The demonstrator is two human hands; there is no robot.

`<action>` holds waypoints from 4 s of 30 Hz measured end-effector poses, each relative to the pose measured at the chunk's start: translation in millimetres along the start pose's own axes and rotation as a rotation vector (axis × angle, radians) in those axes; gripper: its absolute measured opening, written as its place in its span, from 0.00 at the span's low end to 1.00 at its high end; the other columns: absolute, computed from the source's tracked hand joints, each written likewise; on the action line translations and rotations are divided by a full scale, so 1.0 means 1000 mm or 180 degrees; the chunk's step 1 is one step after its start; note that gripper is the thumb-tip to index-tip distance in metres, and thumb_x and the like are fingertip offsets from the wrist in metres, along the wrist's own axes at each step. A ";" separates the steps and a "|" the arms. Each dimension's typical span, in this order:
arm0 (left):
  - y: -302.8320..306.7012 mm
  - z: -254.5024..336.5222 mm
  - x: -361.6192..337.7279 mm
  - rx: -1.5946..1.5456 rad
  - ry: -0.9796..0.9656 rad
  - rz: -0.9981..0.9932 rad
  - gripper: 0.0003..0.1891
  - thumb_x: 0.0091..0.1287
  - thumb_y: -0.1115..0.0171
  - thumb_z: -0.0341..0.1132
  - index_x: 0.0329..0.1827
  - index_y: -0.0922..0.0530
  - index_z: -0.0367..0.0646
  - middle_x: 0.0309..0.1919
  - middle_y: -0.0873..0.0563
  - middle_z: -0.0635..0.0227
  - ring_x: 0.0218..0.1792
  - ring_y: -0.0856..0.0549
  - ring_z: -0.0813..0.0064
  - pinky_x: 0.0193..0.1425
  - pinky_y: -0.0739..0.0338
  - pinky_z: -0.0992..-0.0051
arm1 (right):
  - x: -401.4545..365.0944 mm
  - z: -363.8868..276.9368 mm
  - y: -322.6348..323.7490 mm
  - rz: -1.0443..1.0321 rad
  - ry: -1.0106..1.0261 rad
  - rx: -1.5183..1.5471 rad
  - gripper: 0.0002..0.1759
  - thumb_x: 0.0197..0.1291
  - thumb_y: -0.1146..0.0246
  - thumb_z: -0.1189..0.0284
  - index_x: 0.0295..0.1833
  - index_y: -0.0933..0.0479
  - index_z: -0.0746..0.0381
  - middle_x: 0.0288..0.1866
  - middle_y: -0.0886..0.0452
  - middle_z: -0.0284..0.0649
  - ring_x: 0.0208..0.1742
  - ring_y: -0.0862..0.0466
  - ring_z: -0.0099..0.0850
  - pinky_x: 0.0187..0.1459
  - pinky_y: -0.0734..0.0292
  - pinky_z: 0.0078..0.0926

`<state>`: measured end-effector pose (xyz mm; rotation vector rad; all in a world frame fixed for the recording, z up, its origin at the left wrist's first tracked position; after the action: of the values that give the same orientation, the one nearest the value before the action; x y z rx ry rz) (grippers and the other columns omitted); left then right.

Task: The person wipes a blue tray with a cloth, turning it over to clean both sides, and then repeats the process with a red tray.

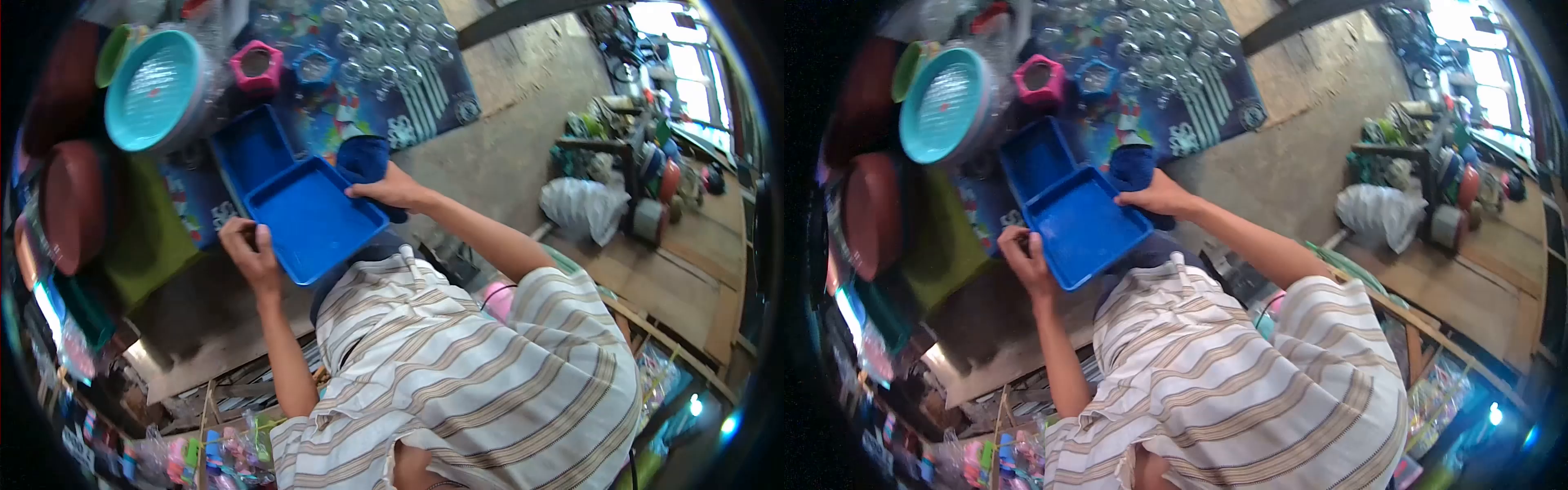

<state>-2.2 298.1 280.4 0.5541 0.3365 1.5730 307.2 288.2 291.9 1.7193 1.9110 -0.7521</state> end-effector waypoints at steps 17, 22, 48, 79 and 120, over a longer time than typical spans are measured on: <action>-0.046 -0.172 0.029 -0.0619 0.2359 -0.0582 0.24 0.85 0.37 0.38 0.77 0.20 0.33 0.62 0.11 0.66 0.52 0.15 0.81 0.60 0.20 0.77 | 0.185 0.094 -0.038 0.0666 0.0914 -0.0109 0.20 0.64 0.19 0.62 0.52 0.13 0.66 0.44 0.07 0.37 0.44 0.14 0.22 0.51 0.15 0.33; -0.048 -0.182 0.056 -0.0823 0.2488 -0.0447 0.24 0.84 0.38 0.34 0.80 0.23 0.34 0.58 0.09 0.65 0.49 0.15 0.83 0.56 0.19 0.76 | 0.225 0.092 -0.041 0.0709 0.1402 -0.0721 0.21 0.65 0.19 0.59 0.48 0.14 0.66 0.36 0.09 0.37 0.38 0.17 0.23 0.45 0.16 0.35; -0.092 -0.199 0.008 0.0608 0.1327 0.0555 0.20 0.78 0.33 0.33 0.72 0.13 0.47 0.75 0.20 0.53 0.69 0.16 0.56 0.62 0.16 0.63 | 0.205 0.029 -0.069 0.0028 0.0441 -0.1003 0.20 0.72 0.25 0.65 0.62 0.14 0.66 0.55 0.09 0.37 0.55 0.15 0.24 0.62 0.19 0.31; -0.190 -0.451 -0.419 -0.3399 0.5270 0.2538 0.18 0.75 0.35 0.36 0.63 0.12 0.39 0.48 0.07 0.66 0.43 0.12 0.72 0.53 0.18 0.70 | 0.360 0.453 -0.331 -0.2778 -0.1560 -0.4061 0.64 0.41 0.09 0.45 0.78 0.27 0.70 0.75 0.17 0.53 0.72 0.16 0.44 0.76 0.23 0.39; -0.188 -0.586 -0.455 -0.2014 0.5756 0.2747 0.18 0.74 0.33 0.46 0.44 0.10 0.36 0.39 0.06 0.54 0.42 0.10 0.61 0.52 0.19 0.60 | 0.388 0.602 -0.368 -0.1618 -0.0601 -0.4110 0.51 0.54 0.11 0.61 0.78 0.28 0.69 0.76 0.20 0.50 0.75 0.20 0.42 0.79 0.27 0.42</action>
<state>-153.2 -67.8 -374.7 -1.5899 0.9154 2.4684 -115.9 148.9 -379.0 0.3684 1.9455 0.2270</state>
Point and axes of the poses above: each hand's wrist, its own x-axis towards the middle knuckle, its own y-axis out of the back of the hand, z = x × y, the point moved 1 cm from there along x, towards the middle knuckle
